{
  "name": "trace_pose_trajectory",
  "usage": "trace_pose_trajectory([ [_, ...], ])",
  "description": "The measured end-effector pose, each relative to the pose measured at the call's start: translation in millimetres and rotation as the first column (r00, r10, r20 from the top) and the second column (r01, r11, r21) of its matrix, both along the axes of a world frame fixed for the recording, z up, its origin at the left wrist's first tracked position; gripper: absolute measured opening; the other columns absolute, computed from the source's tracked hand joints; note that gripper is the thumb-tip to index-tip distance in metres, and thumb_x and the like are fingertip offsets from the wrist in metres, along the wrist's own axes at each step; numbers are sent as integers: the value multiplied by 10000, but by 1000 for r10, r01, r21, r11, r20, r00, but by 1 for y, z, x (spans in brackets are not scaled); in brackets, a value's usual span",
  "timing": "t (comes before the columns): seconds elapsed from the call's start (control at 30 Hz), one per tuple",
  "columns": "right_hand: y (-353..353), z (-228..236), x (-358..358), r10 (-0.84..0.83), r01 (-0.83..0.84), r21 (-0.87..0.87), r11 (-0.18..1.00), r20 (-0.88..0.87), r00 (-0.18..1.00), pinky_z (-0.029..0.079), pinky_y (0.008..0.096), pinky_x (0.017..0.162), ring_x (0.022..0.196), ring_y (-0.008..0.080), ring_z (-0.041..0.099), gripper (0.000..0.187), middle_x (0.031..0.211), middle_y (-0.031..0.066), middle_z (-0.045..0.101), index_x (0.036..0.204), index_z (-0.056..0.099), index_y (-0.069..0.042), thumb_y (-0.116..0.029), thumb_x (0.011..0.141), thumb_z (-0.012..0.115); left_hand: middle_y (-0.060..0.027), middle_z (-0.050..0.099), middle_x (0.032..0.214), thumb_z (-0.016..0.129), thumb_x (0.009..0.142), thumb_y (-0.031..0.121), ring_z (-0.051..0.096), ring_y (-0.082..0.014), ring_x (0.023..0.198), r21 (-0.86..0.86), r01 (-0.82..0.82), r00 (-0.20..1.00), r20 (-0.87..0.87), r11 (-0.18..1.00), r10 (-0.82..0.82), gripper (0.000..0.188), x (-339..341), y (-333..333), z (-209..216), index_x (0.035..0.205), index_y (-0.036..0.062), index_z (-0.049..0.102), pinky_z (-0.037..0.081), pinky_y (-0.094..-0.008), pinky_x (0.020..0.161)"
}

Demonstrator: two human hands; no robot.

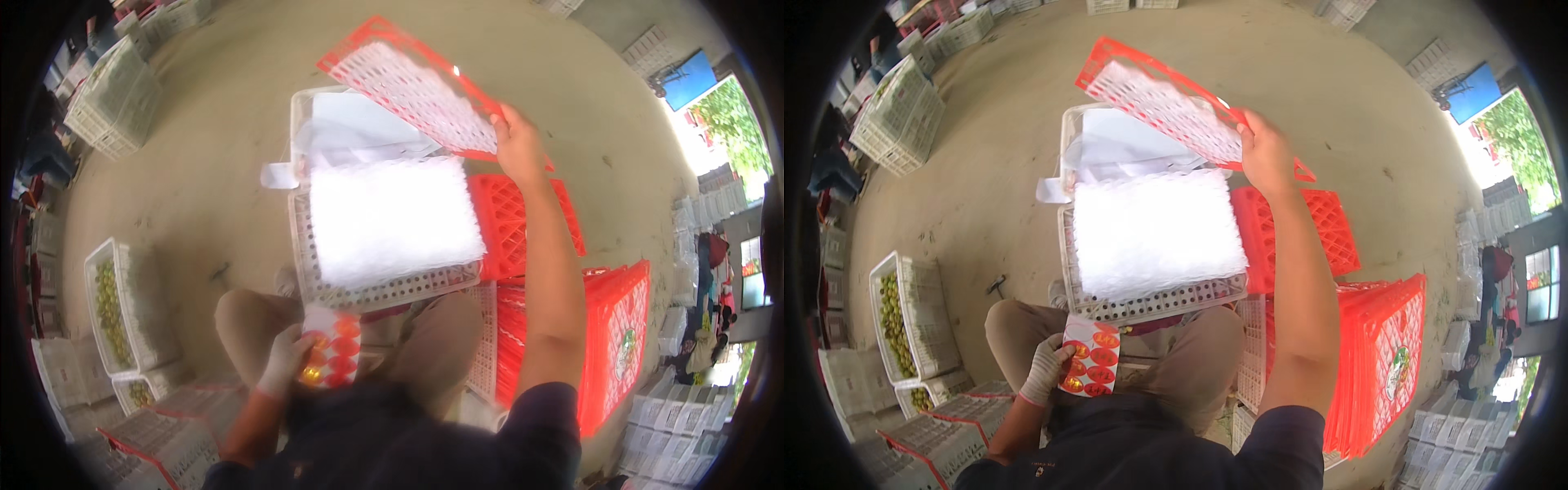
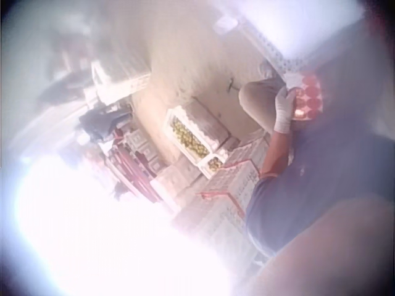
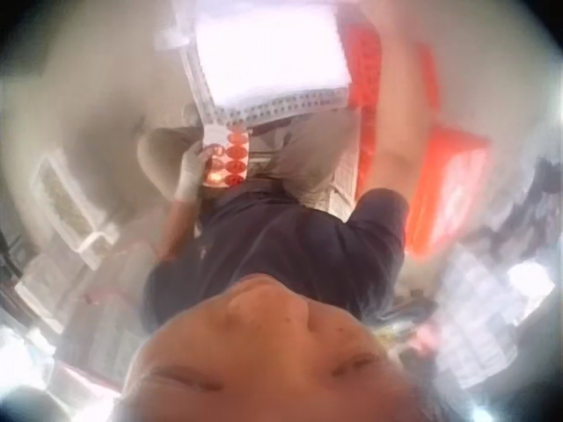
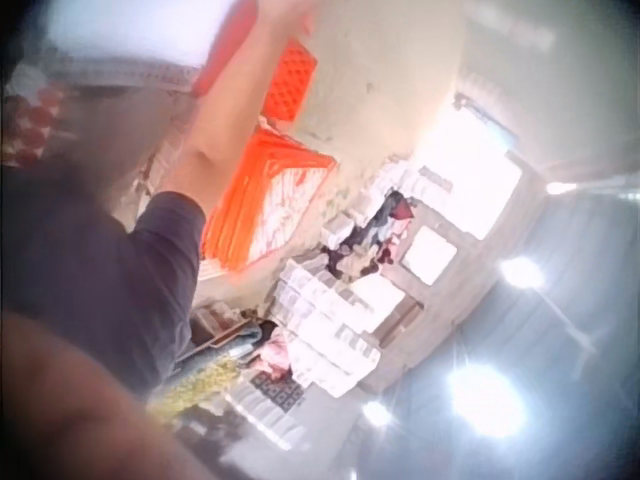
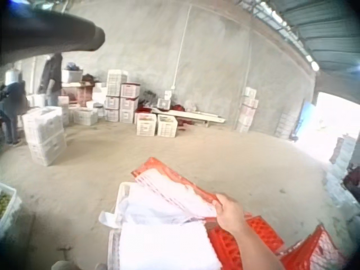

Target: The person assembles red plastic crates by inserting white foam inserts and placing printed paper labels on top. The person repeatedly picks up crates, inserts foam, and applies labels, stacking the finished units nearby.

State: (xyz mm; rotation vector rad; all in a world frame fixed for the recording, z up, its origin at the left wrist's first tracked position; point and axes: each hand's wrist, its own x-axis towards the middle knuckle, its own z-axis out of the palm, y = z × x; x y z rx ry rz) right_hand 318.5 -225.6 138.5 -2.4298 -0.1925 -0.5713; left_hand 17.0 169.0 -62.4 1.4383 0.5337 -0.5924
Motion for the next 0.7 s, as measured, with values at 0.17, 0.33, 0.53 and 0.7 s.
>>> trace_pose_trajectory([
  [0.17, -72, 40, -56, -212, 358, -299, 885, 427, 879, 509, 394, 906, 1045, 341, 664, 304, 1189, 163, 683, 1280, 636, -78, -140, 990, 568, -102, 702, 1050, 636, 897, 50, 685, -202, 932, -222, -112, 994, -10, 969, 113, 289, 1, -4, 3, 1173, -34, 617, 564, -351, 873],
  [0.33, -153, 99, -233, -321, 716, -535, 449, 651, 688, 511, 396, 939, 1110, 338, 654, 380, 1230, 131, 685, 1272, 644, -73, 8, 909, 566, -98, 703, 1056, 596, 893, 85, 679, -185, 936, -155, 73, 997, 29, 985, -70, 285, 9, -1, -18, 1151, -24, 647, 551, -334, 866],
  [0.53, -252, 42, -442, -603, 803, -596, 2, 640, 477, 473, 425, 1021, 1180, 350, 627, 380, 1277, 171, 661, 1297, 624, -32, 9, 927, 546, -85, 698, 1104, 567, 900, 67, 670, -174, 982, -91, 393, 916, 126, 915, -381, 355, 37, -17, -43, 1237, -20, 635, 540, -333, 896],
  [0.7, -238, -31, -491, -846, 733, -423, 532, -267, 461, 446, 398, 1073, 1280, 346, 565, 365, 1347, 187, 618, 1286, 627, -20, -11, 923, 591, -119, 677, 1141, 592, 933, 217, 609, -199, 1044, -83, 430, 887, 225, 899, -403, 389, 47, -30, -40, 1223, -38, 641, 474, -330, 936],
])
